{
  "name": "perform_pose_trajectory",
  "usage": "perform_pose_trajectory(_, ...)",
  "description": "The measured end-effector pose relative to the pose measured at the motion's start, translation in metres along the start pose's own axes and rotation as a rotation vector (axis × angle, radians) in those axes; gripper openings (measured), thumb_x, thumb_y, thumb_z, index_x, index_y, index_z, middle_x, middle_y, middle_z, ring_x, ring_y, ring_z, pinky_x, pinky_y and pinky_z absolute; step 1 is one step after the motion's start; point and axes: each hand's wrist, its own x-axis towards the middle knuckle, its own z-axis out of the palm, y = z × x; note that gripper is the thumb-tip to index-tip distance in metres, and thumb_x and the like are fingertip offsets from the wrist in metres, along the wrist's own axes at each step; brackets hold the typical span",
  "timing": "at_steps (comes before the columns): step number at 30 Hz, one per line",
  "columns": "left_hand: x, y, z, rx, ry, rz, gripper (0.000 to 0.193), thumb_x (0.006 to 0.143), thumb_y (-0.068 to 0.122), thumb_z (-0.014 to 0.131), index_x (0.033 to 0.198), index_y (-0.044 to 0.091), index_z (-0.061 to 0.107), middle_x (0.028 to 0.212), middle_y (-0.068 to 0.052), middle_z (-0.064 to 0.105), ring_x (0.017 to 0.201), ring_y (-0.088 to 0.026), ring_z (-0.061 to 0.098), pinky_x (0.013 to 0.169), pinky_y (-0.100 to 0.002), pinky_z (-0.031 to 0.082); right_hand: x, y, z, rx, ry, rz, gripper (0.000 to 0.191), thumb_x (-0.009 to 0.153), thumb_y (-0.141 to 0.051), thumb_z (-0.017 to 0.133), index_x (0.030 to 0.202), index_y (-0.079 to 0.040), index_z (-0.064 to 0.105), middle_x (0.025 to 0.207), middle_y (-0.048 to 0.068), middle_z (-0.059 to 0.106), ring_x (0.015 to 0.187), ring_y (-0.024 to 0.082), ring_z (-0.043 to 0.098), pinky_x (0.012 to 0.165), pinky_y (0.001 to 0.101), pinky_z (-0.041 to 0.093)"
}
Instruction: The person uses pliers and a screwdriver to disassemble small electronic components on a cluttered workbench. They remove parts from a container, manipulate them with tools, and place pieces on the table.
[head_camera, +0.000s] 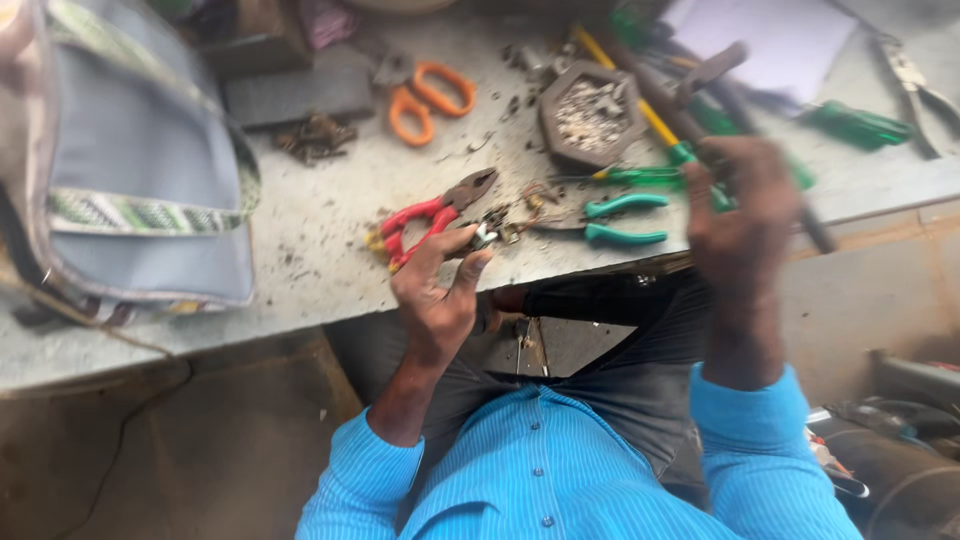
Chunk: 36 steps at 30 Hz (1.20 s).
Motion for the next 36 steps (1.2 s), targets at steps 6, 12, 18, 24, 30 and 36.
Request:
perform_pose_trajectory(6,-0.003,-0.005,-0.001,0.006,0.014,0.001,0.028,0.092,0.016,0.082,0.114,0.000,0.072,0.107,-0.012,0.077,0.099,-0.019,0.075,0.091,-0.031,0.060,-0.009,0.008,0.004,0.044,-0.065,-0.009,0.021,0.106,0.001,0.081,0.119,-0.001,0.065,0.111,0.014,0.066,0.087,0.024,0.066,0.076,0.0343,0.054)
perform_pose_trajectory(12,-0.004,-0.007,0.000,0.033,0.001,0.060,0.026,0.094,0.015,0.081,0.114,0.001,0.071,0.110,-0.011,0.076,0.104,-0.020,0.075,0.094,-0.032,0.061,-0.017,0.007,0.008,0.071,-0.076,-0.026,0.023,0.107,-0.002,0.082,0.121,0.000,0.064,0.113,0.014,0.066,0.090,0.023,0.067,0.078,0.0339,0.055)
perform_pose_trajectory(18,-0.005,-0.004,0.003,0.027,-0.010,0.006,0.024,0.098,0.017,0.077,0.115,0.003,0.071,0.109,-0.011,0.076,0.097,-0.019,0.075,0.086,-0.031,0.061,-0.024,0.005,0.006,0.082,-0.060,-0.024,0.022,0.108,-0.005,0.082,0.121,-0.002,0.065,0.113,0.013,0.067,0.094,0.022,0.068,0.074,0.0316,0.057)
perform_pose_trajectory(24,-0.017,0.006,-0.017,0.229,0.008,0.190,0.021,0.102,0.019,0.074,0.116,0.004,0.069,0.109,-0.011,0.072,0.105,-0.024,0.071,0.091,-0.037,0.058,-0.034,-0.001,0.008,0.142,-0.114,-0.039,0.028,0.102,-0.008,0.084,0.124,-0.004,0.065,0.118,0.014,0.066,0.097,0.023,0.069,0.077,0.0329,0.059)
perform_pose_trajectory(30,-0.025,0.005,-0.024,0.544,-0.118,0.267,0.023,0.098,0.031,0.073,0.109,0.011,0.073,0.098,-0.001,0.074,0.101,-0.022,0.066,0.094,-0.043,0.044,-0.042,-0.011,0.009,0.116,-0.123,-0.112,0.027,0.098,-0.006,0.085,0.119,-0.006,0.068,0.119,0.012,0.067,0.104,0.029,0.069,0.087,0.0391,0.057)
perform_pose_trajectory(36,-0.019,0.000,-0.015,0.543,-0.083,0.241,0.033,0.106,0.029,0.065,0.128,0.004,0.065,0.116,-0.004,0.073,0.122,-0.023,0.064,0.106,-0.042,0.042,-0.047,-0.022,0.010,0.134,-0.129,-0.106,0.029,0.098,-0.008,0.086,0.121,-0.007,0.067,0.121,0.011,0.067,0.106,0.029,0.069,0.087,0.0390,0.058)
